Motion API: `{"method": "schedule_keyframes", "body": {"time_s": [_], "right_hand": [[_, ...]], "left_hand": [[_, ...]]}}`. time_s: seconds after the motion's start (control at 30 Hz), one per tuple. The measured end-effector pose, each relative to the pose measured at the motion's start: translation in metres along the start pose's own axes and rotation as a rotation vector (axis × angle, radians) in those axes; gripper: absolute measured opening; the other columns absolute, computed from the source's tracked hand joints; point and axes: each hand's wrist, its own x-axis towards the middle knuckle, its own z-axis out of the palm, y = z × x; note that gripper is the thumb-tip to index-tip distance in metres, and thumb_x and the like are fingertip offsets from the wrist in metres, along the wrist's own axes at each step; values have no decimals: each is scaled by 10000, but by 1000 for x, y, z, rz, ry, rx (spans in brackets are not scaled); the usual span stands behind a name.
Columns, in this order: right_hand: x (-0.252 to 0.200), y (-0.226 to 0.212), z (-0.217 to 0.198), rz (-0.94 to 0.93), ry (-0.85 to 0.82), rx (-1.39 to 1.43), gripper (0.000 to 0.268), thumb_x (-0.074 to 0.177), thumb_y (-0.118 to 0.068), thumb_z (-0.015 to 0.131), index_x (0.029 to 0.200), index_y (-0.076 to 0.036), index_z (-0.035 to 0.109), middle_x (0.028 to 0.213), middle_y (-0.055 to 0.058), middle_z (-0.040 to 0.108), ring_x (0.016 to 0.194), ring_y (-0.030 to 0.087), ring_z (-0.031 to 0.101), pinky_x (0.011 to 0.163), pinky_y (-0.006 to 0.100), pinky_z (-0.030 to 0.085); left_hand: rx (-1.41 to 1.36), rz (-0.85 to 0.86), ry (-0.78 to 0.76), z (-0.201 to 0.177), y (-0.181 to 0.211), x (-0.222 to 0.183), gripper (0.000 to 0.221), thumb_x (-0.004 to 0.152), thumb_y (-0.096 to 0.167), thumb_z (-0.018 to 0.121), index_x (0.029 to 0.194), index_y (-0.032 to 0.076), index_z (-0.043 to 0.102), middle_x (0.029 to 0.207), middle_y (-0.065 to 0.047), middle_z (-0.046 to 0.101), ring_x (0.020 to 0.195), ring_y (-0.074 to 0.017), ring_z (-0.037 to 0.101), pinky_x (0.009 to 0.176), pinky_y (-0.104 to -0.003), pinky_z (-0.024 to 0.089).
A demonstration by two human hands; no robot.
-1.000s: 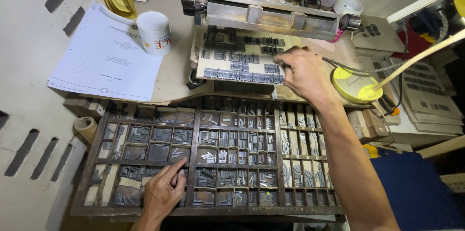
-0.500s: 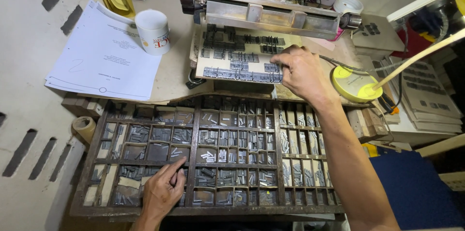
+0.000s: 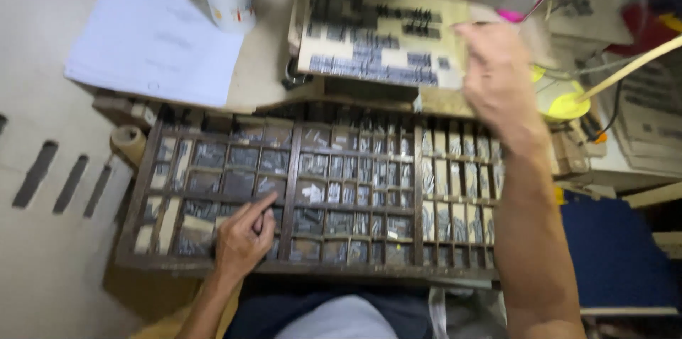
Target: Manually typesetting by picking up individual metal characters from a type case and arranging them in a frame according to a reference document.
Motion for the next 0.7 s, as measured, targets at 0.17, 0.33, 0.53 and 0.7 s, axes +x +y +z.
{"method": "schedule_keyframes", "body": {"time_s": [0.17,0.33,0.53,0.7], "right_hand": [[-103,-48,-17,94,135,80,253,1141,91,496,1319,165,660,1207,294,689,1120,373,630,980,460,520],[-270,-42,33,586,12,337,222,1057,-23,612,1248,-1,724,1188,153,729,1039,224,667,867,320,517],[-412,-79,72,1263,503,440,288,1133,-256,652,959,-43,738,765,10,646,710,91,638,622,232,528],[-469,-29,112,1588,721,1015,451,997,-541,643,1135,-113,610,877,95,655,738,188,692,603,270,554]], "left_hand": [[-46,61,84,-11,-4,-15,332,954,3,625,1254,75,749,637,8,449,565,-165,415,561,-342,387],[135,153,192,-34,-33,-38,320,964,-57,644,1232,39,790,652,-11,518,589,-216,461,603,-364,422],[381,88,551,-77,-93,-50,461,938,-52,728,1386,-35,623,1230,-203,497,1124,-321,523,961,-427,532],[-166,-678,735,-76,-92,-66,767,1067,126,697,1597,160,144,1654,-203,245,1542,-369,387,1285,-547,390]]}}
